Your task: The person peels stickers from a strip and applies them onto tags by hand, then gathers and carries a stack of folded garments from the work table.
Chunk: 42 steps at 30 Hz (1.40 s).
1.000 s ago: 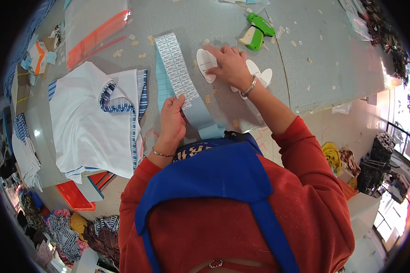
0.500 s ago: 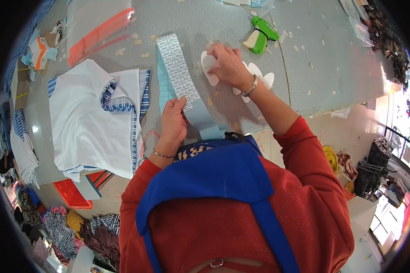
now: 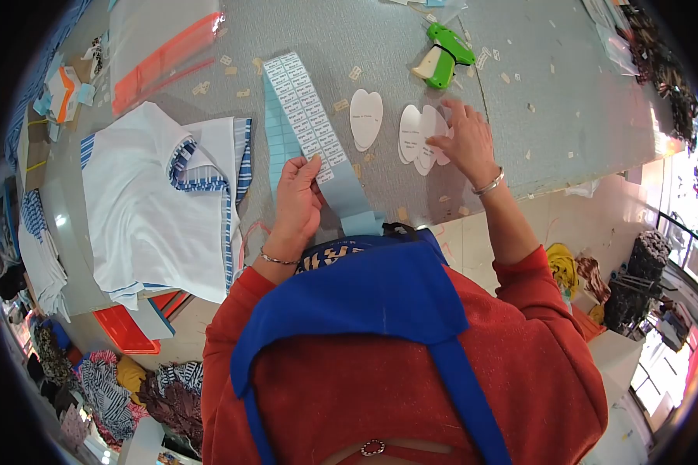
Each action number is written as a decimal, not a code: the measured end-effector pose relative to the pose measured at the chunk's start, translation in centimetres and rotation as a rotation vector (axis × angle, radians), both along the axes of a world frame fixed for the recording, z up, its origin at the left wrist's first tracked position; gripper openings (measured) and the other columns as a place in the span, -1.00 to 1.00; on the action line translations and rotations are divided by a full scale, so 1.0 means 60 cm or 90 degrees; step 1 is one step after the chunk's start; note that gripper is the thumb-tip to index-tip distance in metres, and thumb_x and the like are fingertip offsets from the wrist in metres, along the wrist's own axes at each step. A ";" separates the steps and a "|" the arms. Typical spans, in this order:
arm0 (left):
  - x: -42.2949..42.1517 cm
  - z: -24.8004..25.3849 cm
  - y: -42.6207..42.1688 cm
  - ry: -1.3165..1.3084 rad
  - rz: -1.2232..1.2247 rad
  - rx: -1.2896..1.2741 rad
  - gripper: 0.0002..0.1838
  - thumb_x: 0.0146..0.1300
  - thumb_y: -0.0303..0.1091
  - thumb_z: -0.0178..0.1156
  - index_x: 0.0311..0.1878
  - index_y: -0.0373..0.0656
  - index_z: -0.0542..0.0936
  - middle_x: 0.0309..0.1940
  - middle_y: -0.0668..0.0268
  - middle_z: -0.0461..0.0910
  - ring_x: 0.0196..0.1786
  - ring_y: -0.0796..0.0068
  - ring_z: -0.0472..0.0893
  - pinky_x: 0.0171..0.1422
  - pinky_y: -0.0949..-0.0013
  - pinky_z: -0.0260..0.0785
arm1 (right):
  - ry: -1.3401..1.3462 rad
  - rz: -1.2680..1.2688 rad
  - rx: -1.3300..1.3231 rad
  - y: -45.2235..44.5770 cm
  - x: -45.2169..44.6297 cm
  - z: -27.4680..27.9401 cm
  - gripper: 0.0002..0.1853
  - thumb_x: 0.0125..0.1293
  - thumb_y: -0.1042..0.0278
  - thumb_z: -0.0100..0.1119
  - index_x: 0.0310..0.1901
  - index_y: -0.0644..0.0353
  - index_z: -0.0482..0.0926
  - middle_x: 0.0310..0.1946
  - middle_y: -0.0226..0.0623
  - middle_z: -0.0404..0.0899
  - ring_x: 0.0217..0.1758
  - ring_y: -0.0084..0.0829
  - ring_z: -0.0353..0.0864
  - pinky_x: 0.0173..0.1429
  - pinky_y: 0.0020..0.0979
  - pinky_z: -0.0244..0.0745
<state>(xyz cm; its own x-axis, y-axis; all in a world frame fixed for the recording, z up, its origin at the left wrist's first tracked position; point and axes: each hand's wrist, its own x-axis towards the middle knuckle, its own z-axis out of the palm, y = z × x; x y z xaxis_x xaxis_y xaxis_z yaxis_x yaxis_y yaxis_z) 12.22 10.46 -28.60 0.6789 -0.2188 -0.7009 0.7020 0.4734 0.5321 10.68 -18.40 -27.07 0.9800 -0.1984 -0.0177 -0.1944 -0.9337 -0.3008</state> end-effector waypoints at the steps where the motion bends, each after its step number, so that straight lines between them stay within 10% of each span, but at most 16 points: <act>1: 0.001 0.000 -0.001 -0.005 -0.002 -0.004 -0.81 0.31 -0.32 0.19 -0.16 -0.08 0.36 -0.29 0.37 0.58 -0.31 0.57 0.61 -0.24 0.43 0.51 | -0.077 0.009 -0.091 0.005 -0.005 -0.003 -0.45 -0.01 0.26 0.41 0.06 0.06 0.46 -0.46 -0.31 0.59 -0.21 -0.19 0.56 0.00 -0.25 0.29; 7: 0.000 0.004 -0.006 -0.029 -0.030 -0.005 -0.81 0.31 -0.32 0.19 -0.15 -0.07 0.36 -0.27 0.35 0.59 -0.28 0.55 0.60 -0.22 0.42 0.51 | -0.096 0.173 0.356 0.111 -0.007 0.017 -0.79 0.08 0.38 0.33 -0.20 0.03 0.65 -0.43 -0.43 0.53 -0.27 -0.36 0.48 -0.12 -0.32 0.30; 34: 0.000 0.017 0.002 -0.043 -0.033 0.075 -0.82 0.30 -0.37 0.15 -0.17 -0.12 0.33 -0.34 0.30 0.58 -0.43 0.62 0.57 -0.49 0.58 0.41 | -0.304 0.344 0.192 0.200 -0.009 0.000 -0.75 -0.10 0.41 0.40 -0.31 -0.09 0.66 -0.44 -0.68 0.52 -0.25 -0.51 0.45 0.03 -0.29 0.12; 42: -0.002 -0.030 0.006 -0.078 0.032 0.057 -0.79 0.30 -0.38 0.17 -0.15 -0.13 0.33 -0.32 0.29 0.56 -0.39 0.58 0.58 -0.42 0.50 0.47 | 0.110 -0.108 0.744 0.182 0.017 0.007 -0.86 0.18 0.34 0.30 -0.26 0.17 0.66 -0.41 -0.51 0.58 -0.42 -0.71 0.43 -0.35 -0.63 0.29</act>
